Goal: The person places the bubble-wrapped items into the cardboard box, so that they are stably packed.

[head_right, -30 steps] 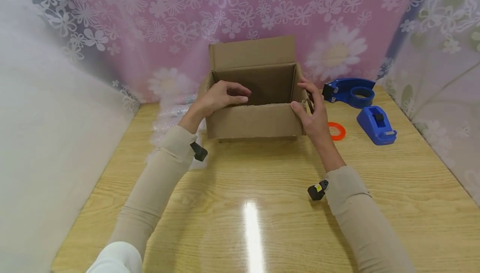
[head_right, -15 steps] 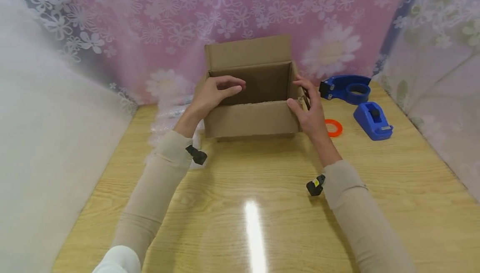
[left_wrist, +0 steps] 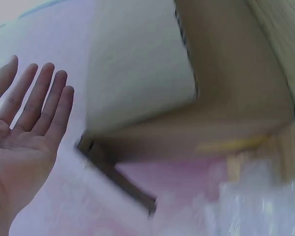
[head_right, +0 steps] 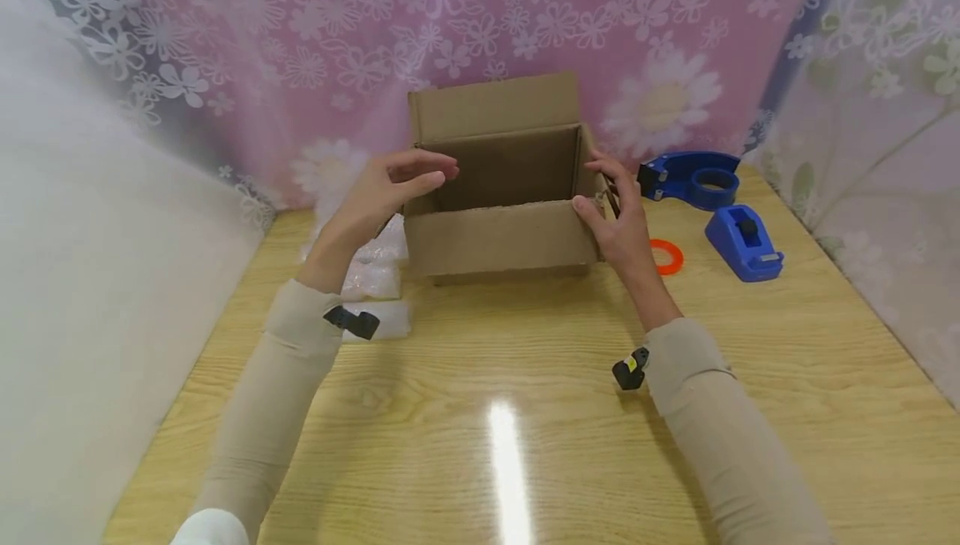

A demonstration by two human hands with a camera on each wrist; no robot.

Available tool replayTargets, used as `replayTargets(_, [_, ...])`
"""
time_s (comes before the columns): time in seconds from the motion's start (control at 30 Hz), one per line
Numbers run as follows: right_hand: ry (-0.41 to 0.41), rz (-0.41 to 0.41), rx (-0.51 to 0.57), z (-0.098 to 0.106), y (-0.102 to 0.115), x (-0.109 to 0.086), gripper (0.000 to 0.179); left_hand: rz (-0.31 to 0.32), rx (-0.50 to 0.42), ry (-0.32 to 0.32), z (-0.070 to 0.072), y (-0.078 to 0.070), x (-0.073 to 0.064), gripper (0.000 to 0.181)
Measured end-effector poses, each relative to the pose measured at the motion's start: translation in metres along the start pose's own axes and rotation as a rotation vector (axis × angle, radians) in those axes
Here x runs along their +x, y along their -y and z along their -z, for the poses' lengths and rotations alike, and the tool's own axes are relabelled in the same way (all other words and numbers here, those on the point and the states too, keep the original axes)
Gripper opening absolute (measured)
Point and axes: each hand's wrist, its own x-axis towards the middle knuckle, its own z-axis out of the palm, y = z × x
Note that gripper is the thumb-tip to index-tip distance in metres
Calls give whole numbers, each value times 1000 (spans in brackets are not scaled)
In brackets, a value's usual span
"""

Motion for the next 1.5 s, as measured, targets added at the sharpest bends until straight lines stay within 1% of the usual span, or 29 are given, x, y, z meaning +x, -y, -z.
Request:
replayTargets(0.07, [-2,4,0,0,-1,0,51,12,34,-13,11,-3,-14,36])
replayTargets(0.13, [-3,7,-4,-1,-2,-1,51,27,65,-41,22,-4,-29,35])
replayTargets(0.23, [-6,7,-11,-1,-3,-2,51,59,87,-89,37,-2,-50,33])
replayTargets(0.33, [-10,7,-14,0,-3,-2,51,89,102,-117,51,1,-68,33])
replayTargets(0.43, [-12,11,-17,0,-3,-2,51,128,143,-119,62,7,-84,35])
replayTargets(0.6, [-15,37,-34,2,-5,-2,50,186,214,-93,75,19,-105,35])
replayTargets(0.87, [-27,70,-39,2,-8,-2,49,305,233,-23,85,45,-132,41])
replayTargets(1.03, [-28,89,-43,1,-10,-1,49,352,283,23,85,62,-150,42])
replayTargets(1.17, [-24,106,-44,0,-11,0,49,374,316,56,84,78,-161,41])
replayTargets(1.3, [-17,109,-42,-1,-11,2,49,387,315,96,83,90,-172,44])
replayTargets(1.43, [-18,106,-42,-1,-11,1,48,397,299,145,80,100,-178,46])
replayTargets(1.5, [-19,109,-43,0,-11,1,48,406,307,168,79,105,-179,46])
